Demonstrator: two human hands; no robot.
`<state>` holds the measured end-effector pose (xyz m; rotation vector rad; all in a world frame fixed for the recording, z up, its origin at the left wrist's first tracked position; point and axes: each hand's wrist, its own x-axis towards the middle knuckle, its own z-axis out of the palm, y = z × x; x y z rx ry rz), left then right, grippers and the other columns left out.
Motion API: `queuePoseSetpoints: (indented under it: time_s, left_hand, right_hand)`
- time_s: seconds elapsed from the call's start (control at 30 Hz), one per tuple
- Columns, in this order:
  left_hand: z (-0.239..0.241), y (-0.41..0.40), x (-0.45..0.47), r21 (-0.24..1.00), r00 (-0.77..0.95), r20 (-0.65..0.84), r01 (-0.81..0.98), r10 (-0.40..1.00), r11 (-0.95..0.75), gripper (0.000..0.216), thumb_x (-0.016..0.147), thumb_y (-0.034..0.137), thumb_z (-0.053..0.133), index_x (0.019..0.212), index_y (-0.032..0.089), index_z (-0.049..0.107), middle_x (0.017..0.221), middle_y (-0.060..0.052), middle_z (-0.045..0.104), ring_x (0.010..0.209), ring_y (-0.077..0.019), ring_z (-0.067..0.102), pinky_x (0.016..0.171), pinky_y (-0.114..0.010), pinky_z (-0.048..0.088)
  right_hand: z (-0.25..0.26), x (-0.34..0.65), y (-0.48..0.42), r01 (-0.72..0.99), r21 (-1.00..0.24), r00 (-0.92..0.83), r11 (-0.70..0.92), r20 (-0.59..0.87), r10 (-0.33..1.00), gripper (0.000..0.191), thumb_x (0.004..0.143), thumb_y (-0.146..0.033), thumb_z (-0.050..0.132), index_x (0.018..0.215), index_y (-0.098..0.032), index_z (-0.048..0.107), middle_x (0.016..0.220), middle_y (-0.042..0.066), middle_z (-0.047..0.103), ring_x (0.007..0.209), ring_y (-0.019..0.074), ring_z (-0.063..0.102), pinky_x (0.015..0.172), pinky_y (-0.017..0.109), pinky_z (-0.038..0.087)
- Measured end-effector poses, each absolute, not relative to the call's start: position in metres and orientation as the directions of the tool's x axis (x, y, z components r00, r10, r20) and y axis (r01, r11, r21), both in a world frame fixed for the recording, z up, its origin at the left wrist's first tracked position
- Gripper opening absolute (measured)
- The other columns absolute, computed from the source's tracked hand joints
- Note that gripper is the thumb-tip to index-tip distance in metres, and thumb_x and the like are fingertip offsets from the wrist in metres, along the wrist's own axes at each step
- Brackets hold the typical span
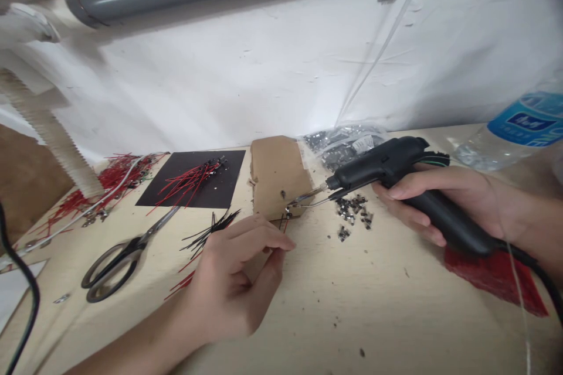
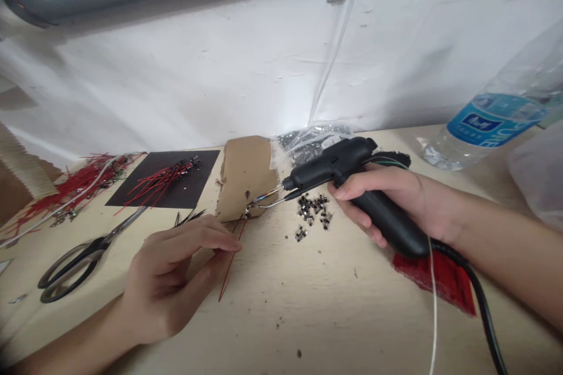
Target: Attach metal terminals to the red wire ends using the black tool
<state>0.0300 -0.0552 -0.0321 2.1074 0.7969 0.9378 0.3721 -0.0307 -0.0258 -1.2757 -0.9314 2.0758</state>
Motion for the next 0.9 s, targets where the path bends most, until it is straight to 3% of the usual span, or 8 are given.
queuePoseSetpoints:
  time_s: [0.9]
  left_hand:
    - [-0.0289, -0.0537, 0.0351, 0.729, 0.521, 0.477, 0.214, 0.707, -0.65, 0.026, 0.083, -0.004, 0.057, 0.093, 0.012, 0.074, 0.078, -0.006, 0.069, 0.069, -0.0133, 0.063, 0.061, -0.025, 0.049]
  right_hand:
    - [-0.0293, 0.3747, -0.0294, -0.048, -0.782, -0.453, -0.621, -0.537, 0.711, 0.019, 0.083, -0.038, 0.076, 0.077, -0.02, 0.073, 0.054, -0.001, 0.061, 0.038, 0.0139, 0.058, 0.038, 0.021, 0.05]
